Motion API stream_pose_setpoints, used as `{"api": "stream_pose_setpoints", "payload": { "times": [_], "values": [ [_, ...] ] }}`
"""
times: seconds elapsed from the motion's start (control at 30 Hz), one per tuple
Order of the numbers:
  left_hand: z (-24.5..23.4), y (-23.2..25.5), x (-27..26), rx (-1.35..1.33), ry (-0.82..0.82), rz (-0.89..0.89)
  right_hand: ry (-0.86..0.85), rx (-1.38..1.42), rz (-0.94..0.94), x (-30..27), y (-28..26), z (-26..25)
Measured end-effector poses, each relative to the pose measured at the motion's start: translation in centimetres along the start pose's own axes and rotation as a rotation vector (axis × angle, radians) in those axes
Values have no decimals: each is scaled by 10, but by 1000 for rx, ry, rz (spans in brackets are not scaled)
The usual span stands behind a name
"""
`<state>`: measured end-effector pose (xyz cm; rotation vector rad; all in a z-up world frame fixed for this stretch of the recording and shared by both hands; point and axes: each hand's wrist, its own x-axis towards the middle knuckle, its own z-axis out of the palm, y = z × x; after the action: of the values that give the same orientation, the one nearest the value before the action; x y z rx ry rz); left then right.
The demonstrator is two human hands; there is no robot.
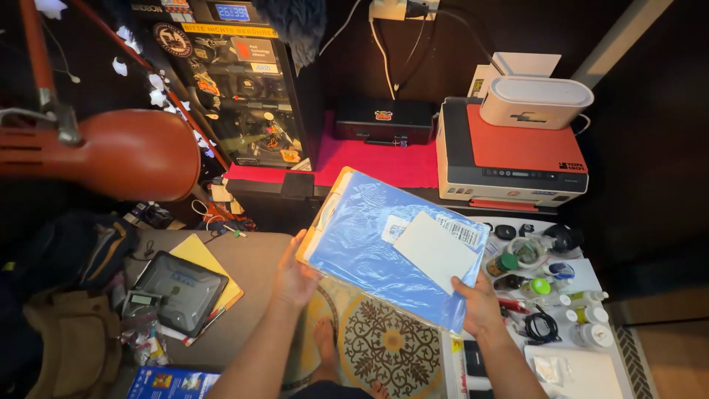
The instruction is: Organizing and arranging various items on a desk, including a printer, bottles, pens, and a paper box.
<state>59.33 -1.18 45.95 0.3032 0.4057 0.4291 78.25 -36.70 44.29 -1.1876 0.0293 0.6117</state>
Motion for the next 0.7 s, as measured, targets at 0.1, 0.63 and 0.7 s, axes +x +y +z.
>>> {"api": "stream_pose_setpoints", "payload": {
  "times": [0.1,0.63,0.7],
  "values": [
    [14,29,28,275,-18,-90,26,-28,53,33,-12,11],
    [-27,25,258,1224,390,-17,305,-508,140,237,-10,75],
    [-27,19,273,1222,451,10,320,-647,251,260,-15,79]
  ]
}}
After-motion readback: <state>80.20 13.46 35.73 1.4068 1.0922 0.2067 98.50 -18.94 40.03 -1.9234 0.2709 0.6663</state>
